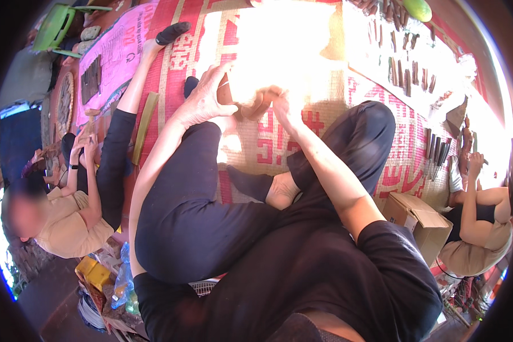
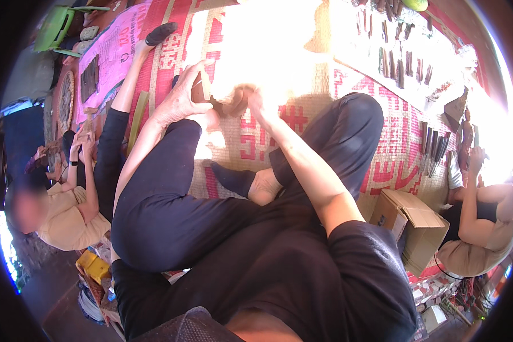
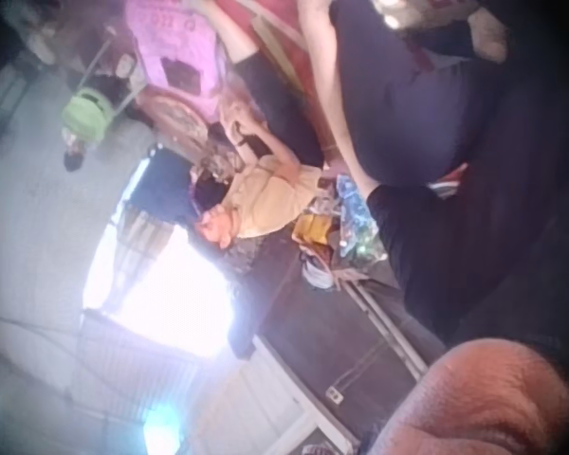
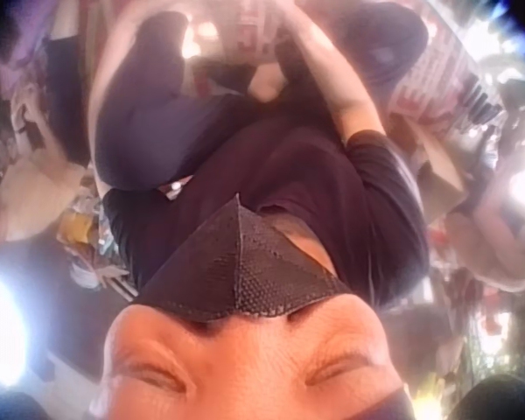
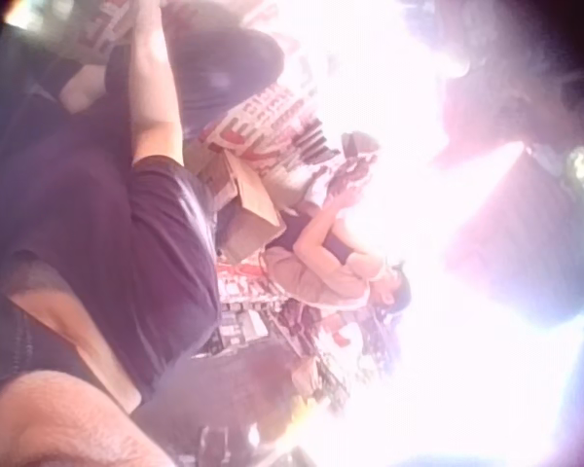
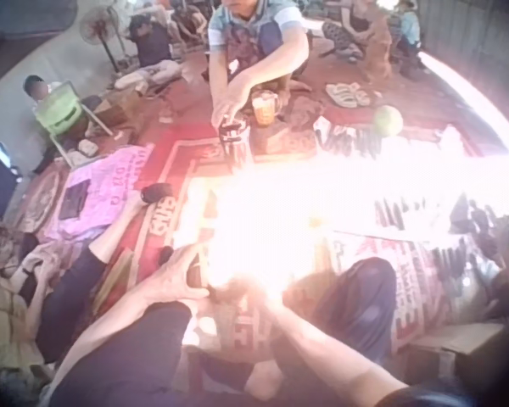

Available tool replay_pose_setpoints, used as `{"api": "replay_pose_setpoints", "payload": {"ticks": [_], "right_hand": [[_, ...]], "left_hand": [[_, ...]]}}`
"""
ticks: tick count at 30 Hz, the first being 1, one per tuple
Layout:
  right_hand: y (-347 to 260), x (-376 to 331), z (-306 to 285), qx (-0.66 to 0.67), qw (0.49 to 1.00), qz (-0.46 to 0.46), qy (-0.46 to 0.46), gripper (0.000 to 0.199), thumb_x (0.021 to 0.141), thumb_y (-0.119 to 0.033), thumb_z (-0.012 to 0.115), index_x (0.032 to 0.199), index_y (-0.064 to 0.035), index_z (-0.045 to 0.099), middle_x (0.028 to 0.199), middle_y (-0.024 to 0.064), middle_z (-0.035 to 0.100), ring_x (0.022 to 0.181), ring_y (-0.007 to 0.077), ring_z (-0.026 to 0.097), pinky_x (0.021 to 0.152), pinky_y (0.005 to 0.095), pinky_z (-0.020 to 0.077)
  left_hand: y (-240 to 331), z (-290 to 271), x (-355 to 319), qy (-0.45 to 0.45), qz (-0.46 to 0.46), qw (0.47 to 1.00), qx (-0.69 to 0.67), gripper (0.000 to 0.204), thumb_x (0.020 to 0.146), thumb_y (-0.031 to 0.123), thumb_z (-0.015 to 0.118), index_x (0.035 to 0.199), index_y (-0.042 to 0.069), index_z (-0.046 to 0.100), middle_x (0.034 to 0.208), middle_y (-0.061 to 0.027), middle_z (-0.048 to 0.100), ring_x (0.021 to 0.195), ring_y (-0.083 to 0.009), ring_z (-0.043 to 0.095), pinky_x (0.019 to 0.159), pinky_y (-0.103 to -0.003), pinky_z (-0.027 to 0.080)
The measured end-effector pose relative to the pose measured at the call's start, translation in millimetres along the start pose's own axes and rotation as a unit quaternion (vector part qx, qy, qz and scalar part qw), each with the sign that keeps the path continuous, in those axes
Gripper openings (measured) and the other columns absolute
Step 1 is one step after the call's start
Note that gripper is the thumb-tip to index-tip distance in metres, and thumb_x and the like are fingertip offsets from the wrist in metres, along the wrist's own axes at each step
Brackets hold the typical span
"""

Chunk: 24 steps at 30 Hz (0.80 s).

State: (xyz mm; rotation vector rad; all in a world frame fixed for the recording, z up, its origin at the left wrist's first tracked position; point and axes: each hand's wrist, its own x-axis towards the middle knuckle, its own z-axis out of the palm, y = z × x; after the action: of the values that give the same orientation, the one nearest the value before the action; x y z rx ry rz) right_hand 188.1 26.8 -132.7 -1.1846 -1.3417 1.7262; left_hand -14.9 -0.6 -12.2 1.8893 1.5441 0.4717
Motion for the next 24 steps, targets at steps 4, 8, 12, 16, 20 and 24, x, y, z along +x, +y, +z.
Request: {"api": "replay_pose_setpoints", "payload": {"ticks": [4,8,12,16,20,24], "right_hand": [[7,24,9,0.028,0.999,0.004,0.036,0.025,0.096,-0.012,0.046,0.108,-0.0027,0.067,0.106,0.0079,0.065,0.098,0.0168,0.058,0.088,0.0311,0.0460],[-33,-17,3,-0.064,0.996,-0.045,-0.030,0.024,0.094,-0.013,0.049,0.108,-0.0038,0.067,0.105,0.0089,0.064,0.097,0.0178,0.058,0.087,0.0313,0.0458],[1,-14,-5,0.017,0.992,-0.117,-0.051,0.025,0.096,-0.016,0.048,0.108,-0.0034,0.067,0.104,0.0093,0.065,0.095,0.0179,0.058,0.087,0.0323,0.0456],[-3,15,1,-0.041,0.999,0.008,0.032,0.028,0.098,-0.019,0.045,0.109,-0.0034,0.066,0.100,0.0095,0.066,0.092,0.0186,0.059,0.086,0.0334,0.0456],[-5,7,5,-0.041,0.998,-0.040,-0.023,0.029,0.098,-0.023,0.046,0.106,-0.0032,0.066,0.100,0.0096,0.064,0.095,0.0175,0.058,0.086,0.0336,0.0449],[-11,-17,-6,-0.020,0.989,-0.130,-0.075,0.031,0.099,-0.023,0.044,0.106,-0.0007,0.064,0.109,0.0123,0.064,0.101,0.0176,0.058,0.092,0.0331,0.0451]], "left_hand": [[-4,2,2,0.013,0.006,1.000,0.007,0.095,0.062,0.018,0.078,0.144,0.013,0.030,0.136,-0.0160,0.040,0.133,-0.0335,0.035,0.112,-0.045,0.032],[-3,2,-2,0.010,0.006,1.000,0.017,0.094,0.062,0.018,0.077,0.144,0.014,0.030,0.136,-0.0158,0.040,0.133,-0.0334,0.035,0.112,-0.045,0.032],[3,-1,0,0.002,-0.008,1.000,-0.013,0.094,0.063,0.014,0.077,0.145,0.012,0.030,0.142,-0.0160,0.035,0.136,-0.0317,0.031,0.114,-0.043,0.027],[1,0,0,-0.001,-0.004,1.000,-0.011,0.095,0.064,0.012,0.077,0.146,0.012,0.029,0.145,-0.0162,0.033,0.139,-0.0309,0.028,0.115,-0.042,0.025],[-3,3,-2,0.015,0.001,1.000,0.009,0.092,0.063,0.017,0.077,0.143,0.014,0.031,0.137,-0.0163,0.039,0.133,-0.0337,0.036,0.112,-0.044,0.032],[2,-1,-2,-0.003,-0.017,1.000,-0.016,0.095,0.063,0.013,0.077,0.146,0.012,0.029,0.144,-0.0167,0.033,0.140,-0.0307,0.027,0.116,-0.042,0.025]]}}
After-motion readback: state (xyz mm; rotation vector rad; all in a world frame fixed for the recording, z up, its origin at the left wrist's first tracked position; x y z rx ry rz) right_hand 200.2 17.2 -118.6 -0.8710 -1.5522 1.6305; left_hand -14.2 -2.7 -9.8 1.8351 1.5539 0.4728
